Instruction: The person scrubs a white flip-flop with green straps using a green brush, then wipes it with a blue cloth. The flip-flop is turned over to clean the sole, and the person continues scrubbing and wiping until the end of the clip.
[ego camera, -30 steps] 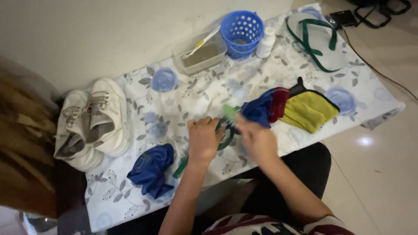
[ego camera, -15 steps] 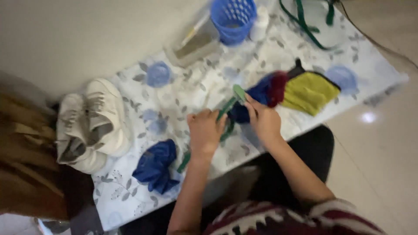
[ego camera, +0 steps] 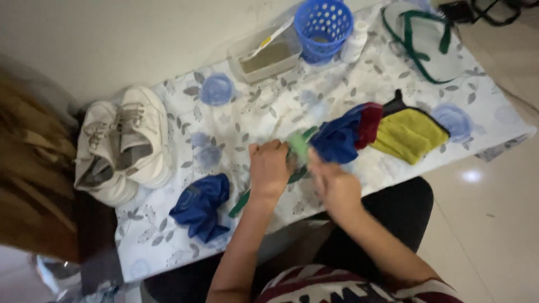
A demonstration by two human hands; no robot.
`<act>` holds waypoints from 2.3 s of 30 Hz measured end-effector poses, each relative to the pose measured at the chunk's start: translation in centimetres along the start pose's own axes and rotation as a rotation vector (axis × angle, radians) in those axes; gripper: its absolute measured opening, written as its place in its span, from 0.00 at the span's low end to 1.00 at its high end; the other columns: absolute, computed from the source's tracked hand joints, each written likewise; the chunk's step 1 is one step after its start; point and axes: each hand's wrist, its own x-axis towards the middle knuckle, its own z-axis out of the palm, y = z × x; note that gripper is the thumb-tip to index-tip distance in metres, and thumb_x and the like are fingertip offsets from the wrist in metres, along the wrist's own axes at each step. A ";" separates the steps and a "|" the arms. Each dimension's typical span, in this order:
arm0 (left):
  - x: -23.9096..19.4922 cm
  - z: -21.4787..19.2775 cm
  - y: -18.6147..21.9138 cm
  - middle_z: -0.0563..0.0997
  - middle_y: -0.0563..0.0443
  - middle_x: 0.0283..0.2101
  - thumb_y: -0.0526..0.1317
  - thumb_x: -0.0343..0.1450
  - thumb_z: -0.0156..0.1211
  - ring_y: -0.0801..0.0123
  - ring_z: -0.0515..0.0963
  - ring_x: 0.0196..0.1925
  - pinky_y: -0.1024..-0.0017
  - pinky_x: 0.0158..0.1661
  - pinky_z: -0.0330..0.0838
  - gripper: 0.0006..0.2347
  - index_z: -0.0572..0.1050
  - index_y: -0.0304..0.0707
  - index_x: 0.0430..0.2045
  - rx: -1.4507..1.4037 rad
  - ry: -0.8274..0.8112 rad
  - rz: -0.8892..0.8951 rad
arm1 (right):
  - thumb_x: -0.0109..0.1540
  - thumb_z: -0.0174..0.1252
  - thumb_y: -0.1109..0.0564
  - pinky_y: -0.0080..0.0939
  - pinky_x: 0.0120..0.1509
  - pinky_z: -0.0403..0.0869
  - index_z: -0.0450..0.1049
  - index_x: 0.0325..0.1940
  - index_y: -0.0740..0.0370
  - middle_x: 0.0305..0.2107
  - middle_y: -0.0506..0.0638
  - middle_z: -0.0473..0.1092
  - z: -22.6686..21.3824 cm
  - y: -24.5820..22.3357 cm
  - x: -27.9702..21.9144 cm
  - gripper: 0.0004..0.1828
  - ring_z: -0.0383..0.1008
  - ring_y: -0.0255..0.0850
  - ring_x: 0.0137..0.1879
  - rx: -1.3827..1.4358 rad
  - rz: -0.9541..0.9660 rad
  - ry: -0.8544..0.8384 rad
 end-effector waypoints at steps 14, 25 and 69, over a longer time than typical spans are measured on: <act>-0.5 -0.6 1.1 0.68 0.55 0.21 0.49 0.68 0.50 0.72 0.68 0.23 0.72 0.38 0.51 0.12 0.75 0.43 0.26 -0.019 0.102 0.025 | 0.64 0.42 0.42 0.50 0.32 0.71 0.70 0.53 0.39 0.26 0.47 0.73 -0.2 0.8 1.7 0.17 0.72 0.49 0.29 -0.020 -0.037 0.149; -0.5 -0.8 1.0 0.69 0.56 0.17 0.48 0.66 0.56 0.72 0.69 0.20 0.72 0.37 0.51 0.10 0.77 0.43 0.24 -0.023 0.178 0.025 | 0.63 0.42 0.42 0.53 0.33 0.71 0.70 0.53 0.40 0.24 0.56 0.72 1.0 0.5 2.3 0.18 0.73 0.54 0.30 0.007 -0.001 0.086; -0.9 -0.3 1.1 0.71 0.54 0.21 0.46 0.62 0.58 0.66 0.73 0.25 0.66 0.41 0.53 0.08 0.76 0.44 0.26 0.000 0.070 0.005 | 0.62 0.42 0.38 0.53 0.33 0.72 0.71 0.46 0.41 0.18 0.54 0.70 2.0 2.5 1.7 0.17 0.73 0.54 0.28 -0.123 -0.005 0.035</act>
